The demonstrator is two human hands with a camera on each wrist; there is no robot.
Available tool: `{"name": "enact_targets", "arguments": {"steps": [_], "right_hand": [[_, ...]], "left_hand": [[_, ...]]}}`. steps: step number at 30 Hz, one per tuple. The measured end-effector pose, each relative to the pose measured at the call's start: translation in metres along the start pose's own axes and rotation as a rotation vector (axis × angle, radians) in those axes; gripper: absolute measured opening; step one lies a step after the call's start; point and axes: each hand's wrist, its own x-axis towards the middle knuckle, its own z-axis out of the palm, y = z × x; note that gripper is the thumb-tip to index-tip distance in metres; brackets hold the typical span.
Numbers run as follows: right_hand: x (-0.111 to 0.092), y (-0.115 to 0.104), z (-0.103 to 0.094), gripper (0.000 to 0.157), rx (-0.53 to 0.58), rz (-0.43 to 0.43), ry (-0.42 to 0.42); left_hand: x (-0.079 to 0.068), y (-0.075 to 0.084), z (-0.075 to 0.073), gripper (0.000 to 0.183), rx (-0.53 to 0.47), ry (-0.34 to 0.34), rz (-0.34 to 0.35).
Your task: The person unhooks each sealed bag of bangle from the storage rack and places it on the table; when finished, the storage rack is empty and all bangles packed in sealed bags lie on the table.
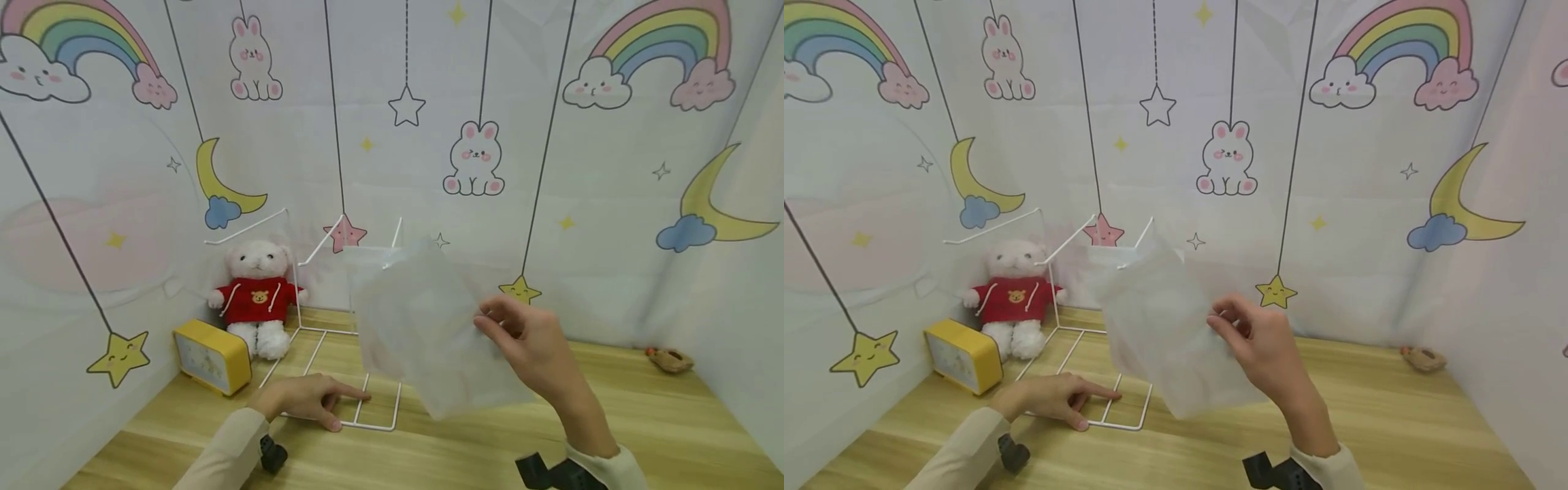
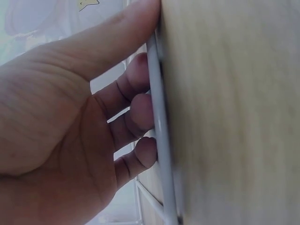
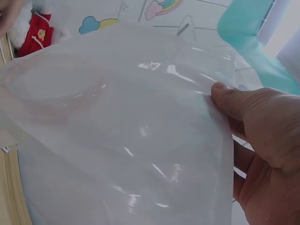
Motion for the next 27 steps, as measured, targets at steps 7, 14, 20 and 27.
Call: {"name": "enact_targets", "arguments": {"steps": [7, 14, 20, 27], "right_hand": [[0.001, -0.008, -0.006, 0.018, 0.051, -0.03, 0.015], [0.0, -0.012, -0.017, 0.023, 0.039, -0.055, 0.093], [-0.004, -0.013, -0.04, 0.021, 0.002, -0.018, 0.269], [-0.013, -0.008, -0.07, 0.013, -0.037, 0.093, 0.413]], "left_hand": [[-0.001, -0.003, 0.0, 0.06, -0.005, 0.006, 0.013], [-0.002, -0.002, -0.001, 0.061, -0.027, 0.003, 0.014], [-0.001, 0.0, -0.001, 0.061, -0.015, 0.012, 0.012], [-0.001, 0.001, 0.0, 0.06, -0.016, 0.02, 0.033]]}}
